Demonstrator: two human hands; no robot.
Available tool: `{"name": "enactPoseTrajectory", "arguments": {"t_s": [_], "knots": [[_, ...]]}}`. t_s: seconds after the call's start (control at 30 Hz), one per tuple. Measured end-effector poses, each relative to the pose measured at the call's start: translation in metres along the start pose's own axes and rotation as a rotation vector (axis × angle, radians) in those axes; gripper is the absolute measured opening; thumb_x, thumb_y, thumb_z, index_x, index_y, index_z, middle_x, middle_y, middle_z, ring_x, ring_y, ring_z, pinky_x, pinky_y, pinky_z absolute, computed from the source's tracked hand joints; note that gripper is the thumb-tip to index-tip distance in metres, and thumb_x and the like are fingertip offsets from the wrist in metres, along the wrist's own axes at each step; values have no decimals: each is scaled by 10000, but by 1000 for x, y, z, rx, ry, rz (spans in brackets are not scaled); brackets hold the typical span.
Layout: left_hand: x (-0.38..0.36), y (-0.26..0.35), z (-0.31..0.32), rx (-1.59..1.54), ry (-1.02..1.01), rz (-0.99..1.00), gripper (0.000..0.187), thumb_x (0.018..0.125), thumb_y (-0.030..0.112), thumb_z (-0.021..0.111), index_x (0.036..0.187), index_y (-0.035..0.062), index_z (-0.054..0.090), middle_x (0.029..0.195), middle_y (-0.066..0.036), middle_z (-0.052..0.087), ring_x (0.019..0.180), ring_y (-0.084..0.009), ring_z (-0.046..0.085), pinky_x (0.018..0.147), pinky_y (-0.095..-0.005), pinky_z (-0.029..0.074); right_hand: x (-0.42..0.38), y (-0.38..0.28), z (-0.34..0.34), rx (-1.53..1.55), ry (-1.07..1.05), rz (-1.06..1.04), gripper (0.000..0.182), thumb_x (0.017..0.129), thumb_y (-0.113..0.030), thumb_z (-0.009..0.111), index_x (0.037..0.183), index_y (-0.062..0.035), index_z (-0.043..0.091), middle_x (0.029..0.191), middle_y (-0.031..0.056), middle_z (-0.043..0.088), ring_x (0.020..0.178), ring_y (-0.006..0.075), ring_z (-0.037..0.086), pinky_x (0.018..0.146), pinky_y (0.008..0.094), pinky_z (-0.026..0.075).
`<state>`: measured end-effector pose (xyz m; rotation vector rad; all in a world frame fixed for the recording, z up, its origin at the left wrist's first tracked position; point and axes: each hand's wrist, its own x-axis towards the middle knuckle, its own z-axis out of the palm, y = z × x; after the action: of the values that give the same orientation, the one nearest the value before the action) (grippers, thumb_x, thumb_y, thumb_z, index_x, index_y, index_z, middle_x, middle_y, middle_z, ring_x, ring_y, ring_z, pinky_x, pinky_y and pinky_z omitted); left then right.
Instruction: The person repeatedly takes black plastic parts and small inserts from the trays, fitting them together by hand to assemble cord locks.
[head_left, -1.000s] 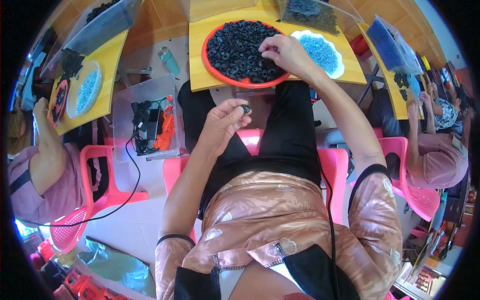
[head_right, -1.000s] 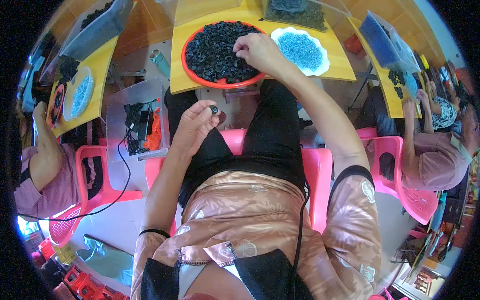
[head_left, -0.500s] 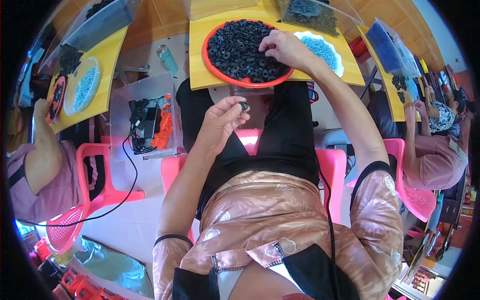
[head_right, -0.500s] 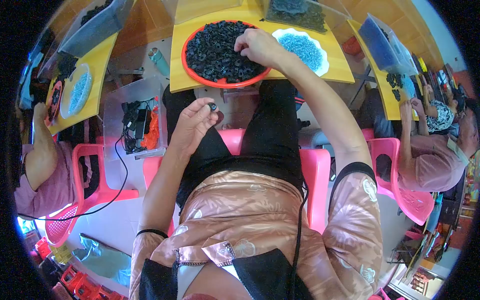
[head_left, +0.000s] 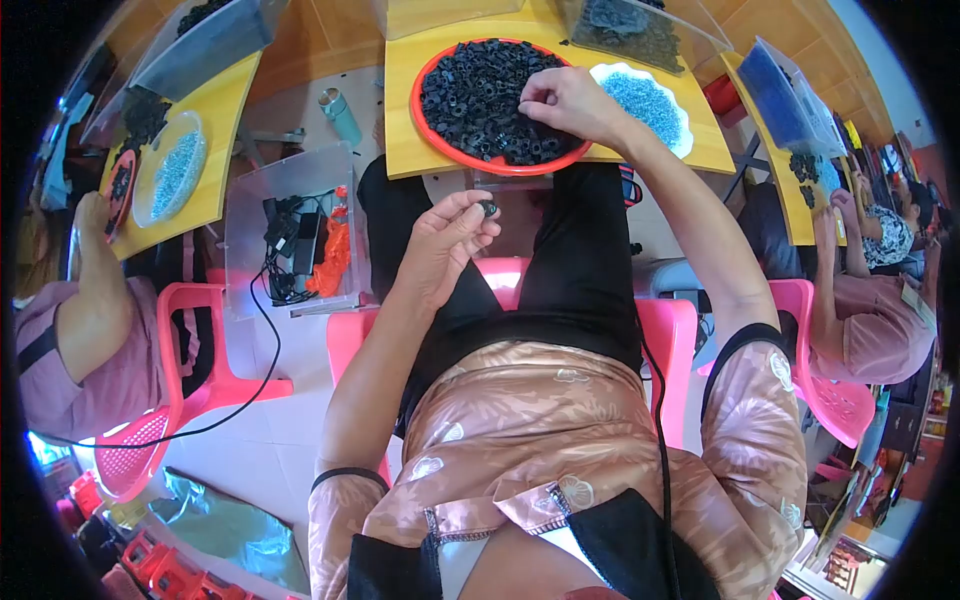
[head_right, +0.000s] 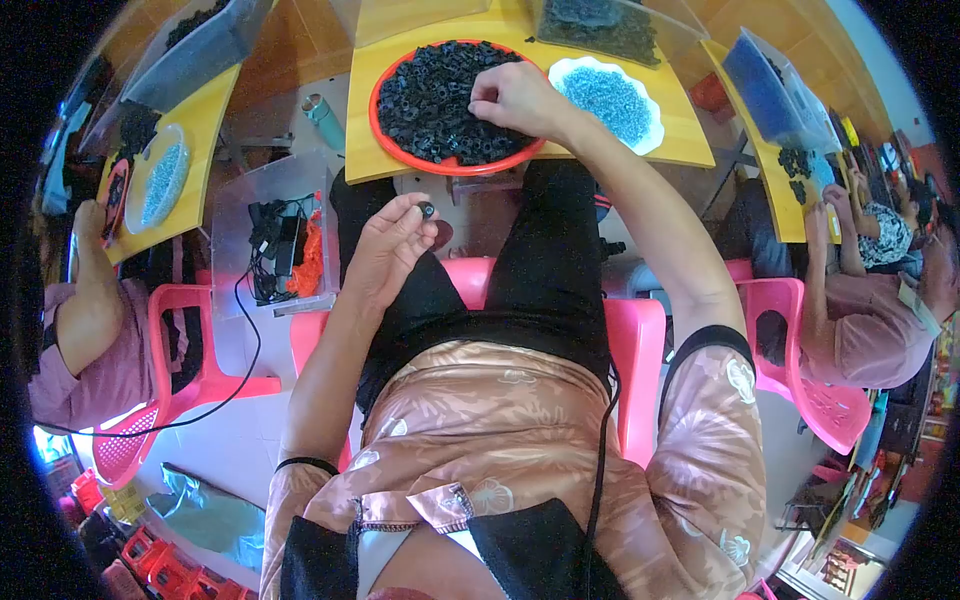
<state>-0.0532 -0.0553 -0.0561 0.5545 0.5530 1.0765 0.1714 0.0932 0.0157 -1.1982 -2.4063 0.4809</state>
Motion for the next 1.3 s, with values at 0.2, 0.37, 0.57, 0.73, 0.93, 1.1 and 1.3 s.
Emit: {"name": "enactPoseTrajectory", "arguments": {"t_s": [0.2, 0.37, 0.57, 0.73, 0.93, 1.1, 1.3], "knots": [[0, 1, 1, -16, 14, 8, 214, 876, 113, 630, 1072, 30, 610, 943, -71, 644, 795, -124, 625, 722, -234, 493, -14, -27, -5, 816, 25, 281, 109, 823, -92, 626, 868, 7, 631, 775, 67, 664, 611, 81, 594, 573, 213, 477], [0, 1, 0, -8, 42, 14, 220, 874, 105, 630, 1078, 23, 608, 952, -73, 644, 808, -130, 629, 732, -234, 499, -37, -61, -9, 832, -54, 248, 84, 830, -80, 639, 848, 1, 628, 787, 79, 676, 620, 80, 618, 589, 202, 506], [0, 2, 5, 40, 87, 65, 225, 877, 96, 622, 1088, 23, 599, 965, -69, 646, 837, -128, 633, 745, -235, 503, -70, -93, 18, 805, -11, 264, 156, 843, -37, 632, 982, 16, 679, 757, 62, 680, 652, 90, 637, 618, 211, 507], [0, 1, 2, 99, 47, 90, 213, 887, 96, 603, 1092, 43, 575, 978, -66, 646, 832, -127, 629, 751, -241, 504, -79, -102, 29, 603, 35, 141, 204, 839, 28, 571, 1023, 32, 658, 802, 111, 686, 733, 104, 657, 673, 246, 515], [-1, 4, 10, 253, -12, 150, 164, 902, 82, 570, 1063, 55, 548, 947, -80, 641, 809, -132, 624, 728, -253, 498, -73, -114, 21, 585, -29, 141, 256, 815, 74, 530, 1054, 51, 618, 819, 133, 683, 738, 139, 665, 687, 268, 519], [-3, 3, 13, 319, -69, 158, 167, 918, 87, 535, 1080, 60, 508, 898, -67, 625, 760, -120, 602, 725, -258, 493, -74, -109, 21, 564, -84, 111, 341, 758, 99, 514, 1091, 52, 569, 793, 131, 679, 735, 159, 670, 702, 279, 514], [-4, 3, 15, 361, -103, 170, 153, 924, 88, 518, 1071, 58, 485, 882, -60, 617, 729, -117, 586, 698, -254, 483, -70, -109, 12, 562, -165, 131, 326, 784, 81, 540, 1108, 47, 553, 740, 87, 654, 714, 127, 652, 690, 258, 509]]}}
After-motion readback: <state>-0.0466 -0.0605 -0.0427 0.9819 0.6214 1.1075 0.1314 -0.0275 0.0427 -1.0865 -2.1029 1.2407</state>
